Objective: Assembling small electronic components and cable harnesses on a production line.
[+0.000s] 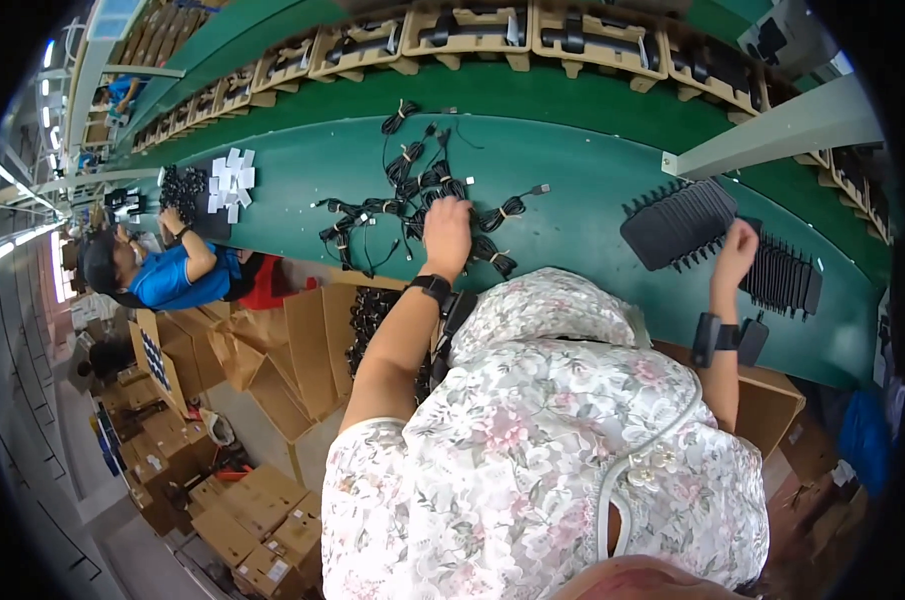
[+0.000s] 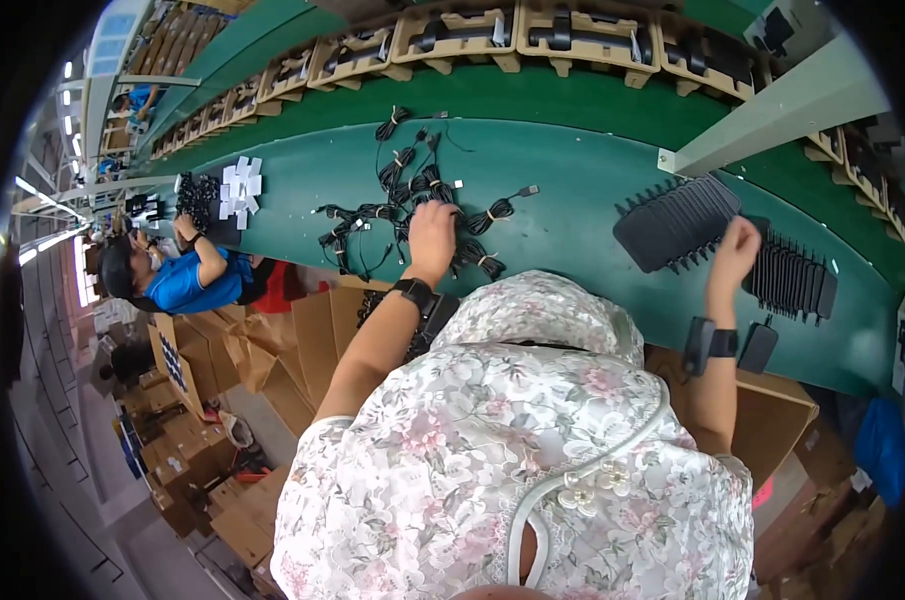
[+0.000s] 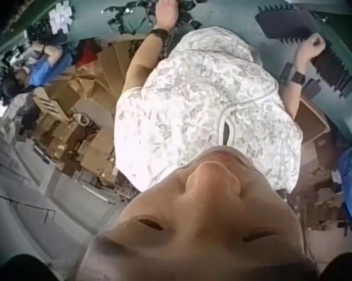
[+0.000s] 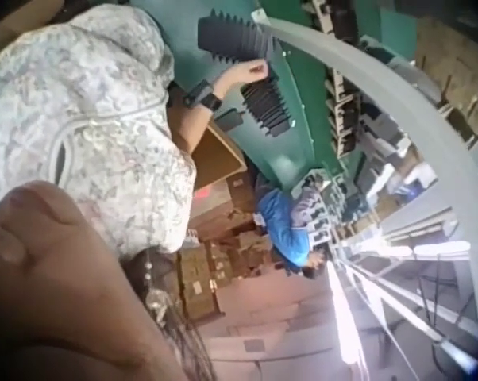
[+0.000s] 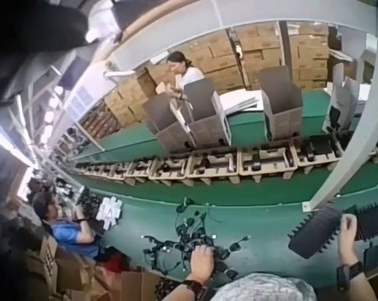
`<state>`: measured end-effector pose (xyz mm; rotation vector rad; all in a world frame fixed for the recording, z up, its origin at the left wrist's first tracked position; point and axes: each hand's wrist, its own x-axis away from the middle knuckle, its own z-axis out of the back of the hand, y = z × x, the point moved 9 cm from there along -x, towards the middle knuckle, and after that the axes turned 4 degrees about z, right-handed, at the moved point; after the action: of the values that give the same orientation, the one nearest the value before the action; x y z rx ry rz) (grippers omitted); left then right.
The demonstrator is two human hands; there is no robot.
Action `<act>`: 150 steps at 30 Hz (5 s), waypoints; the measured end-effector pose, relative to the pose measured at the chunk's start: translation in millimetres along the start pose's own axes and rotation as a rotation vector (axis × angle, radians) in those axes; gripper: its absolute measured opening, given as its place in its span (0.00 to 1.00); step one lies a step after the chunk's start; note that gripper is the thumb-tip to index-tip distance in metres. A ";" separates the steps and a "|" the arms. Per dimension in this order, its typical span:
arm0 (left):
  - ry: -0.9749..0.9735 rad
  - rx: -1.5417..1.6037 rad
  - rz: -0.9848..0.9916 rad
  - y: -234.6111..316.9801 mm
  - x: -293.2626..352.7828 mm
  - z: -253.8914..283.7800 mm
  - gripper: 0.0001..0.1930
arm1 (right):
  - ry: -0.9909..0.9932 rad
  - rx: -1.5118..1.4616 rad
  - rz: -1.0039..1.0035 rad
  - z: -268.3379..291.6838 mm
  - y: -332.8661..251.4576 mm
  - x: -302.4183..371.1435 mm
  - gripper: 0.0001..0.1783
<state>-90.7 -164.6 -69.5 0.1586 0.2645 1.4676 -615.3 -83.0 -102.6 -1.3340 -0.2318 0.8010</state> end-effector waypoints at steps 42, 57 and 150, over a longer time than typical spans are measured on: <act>-1.327 1.278 -0.142 145.1 36.7 -75.9 0.10 | -1.508 0.237 0.746 -187.9 -235.2 202.6 0.27; -0.703 1.345 0.134 94.6 7.2 -68.4 0.19 | -1.046 0.471 0.528 -134.7 -186.5 114.4 0.13; -0.691 0.894 0.433 27.2 20.3 -107.8 0.12 | -0.780 0.824 0.465 -113.4 -89.9 122.1 0.46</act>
<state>-144.4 -147.7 -167.4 1.4866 0.3093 1.5253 -427.3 -95.0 -83.7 -0.2426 -0.1639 1.5832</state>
